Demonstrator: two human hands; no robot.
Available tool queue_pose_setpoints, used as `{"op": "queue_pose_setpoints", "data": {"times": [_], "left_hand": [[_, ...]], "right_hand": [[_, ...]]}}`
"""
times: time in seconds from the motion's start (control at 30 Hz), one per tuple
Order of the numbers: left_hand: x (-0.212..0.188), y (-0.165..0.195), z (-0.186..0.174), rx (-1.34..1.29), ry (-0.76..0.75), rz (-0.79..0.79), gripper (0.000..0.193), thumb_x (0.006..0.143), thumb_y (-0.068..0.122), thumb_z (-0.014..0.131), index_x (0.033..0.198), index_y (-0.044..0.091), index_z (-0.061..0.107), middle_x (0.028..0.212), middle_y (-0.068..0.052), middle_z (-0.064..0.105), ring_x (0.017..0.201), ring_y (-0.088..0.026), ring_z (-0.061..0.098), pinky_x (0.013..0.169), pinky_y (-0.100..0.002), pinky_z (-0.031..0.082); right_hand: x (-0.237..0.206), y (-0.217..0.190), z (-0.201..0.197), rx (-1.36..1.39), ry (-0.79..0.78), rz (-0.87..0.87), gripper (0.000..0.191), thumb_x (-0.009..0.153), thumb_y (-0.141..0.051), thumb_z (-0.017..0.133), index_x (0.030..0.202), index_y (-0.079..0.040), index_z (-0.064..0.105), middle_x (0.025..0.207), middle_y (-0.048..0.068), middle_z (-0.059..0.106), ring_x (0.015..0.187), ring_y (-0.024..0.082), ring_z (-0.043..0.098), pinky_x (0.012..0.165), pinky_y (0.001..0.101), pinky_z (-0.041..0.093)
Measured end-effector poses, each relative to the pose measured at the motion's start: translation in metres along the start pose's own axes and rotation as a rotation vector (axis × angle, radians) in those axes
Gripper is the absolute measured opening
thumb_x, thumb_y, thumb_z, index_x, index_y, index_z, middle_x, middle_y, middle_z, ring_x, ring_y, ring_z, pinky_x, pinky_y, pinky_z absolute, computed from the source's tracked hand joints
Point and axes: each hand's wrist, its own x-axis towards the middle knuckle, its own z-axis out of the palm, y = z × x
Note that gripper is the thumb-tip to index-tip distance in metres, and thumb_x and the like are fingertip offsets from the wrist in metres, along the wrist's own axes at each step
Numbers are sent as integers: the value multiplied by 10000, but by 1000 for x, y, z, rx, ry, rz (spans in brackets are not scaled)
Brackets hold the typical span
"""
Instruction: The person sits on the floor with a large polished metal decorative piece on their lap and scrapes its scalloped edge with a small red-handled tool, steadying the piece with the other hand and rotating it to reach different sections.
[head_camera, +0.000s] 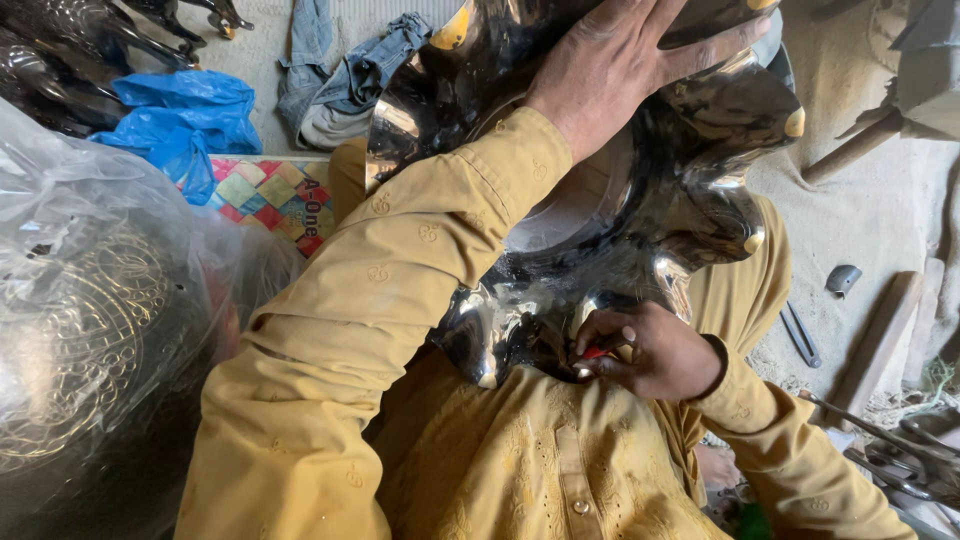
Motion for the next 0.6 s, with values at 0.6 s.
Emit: {"op": "queue_pose_setpoints", "data": {"times": [0.6], "left_hand": [[-7, 1, 3, -77, 8, 9, 981, 1093, 1, 583, 1643, 341, -155, 1684, -184, 270, 1561, -361, 172, 1282, -626, -150]], "right_hand": [[11, 28, -8, 101, -183, -96, 132, 822, 3, 753, 947, -27, 723, 905, 90, 780, 797, 207, 813, 706, 300, 643]]}}
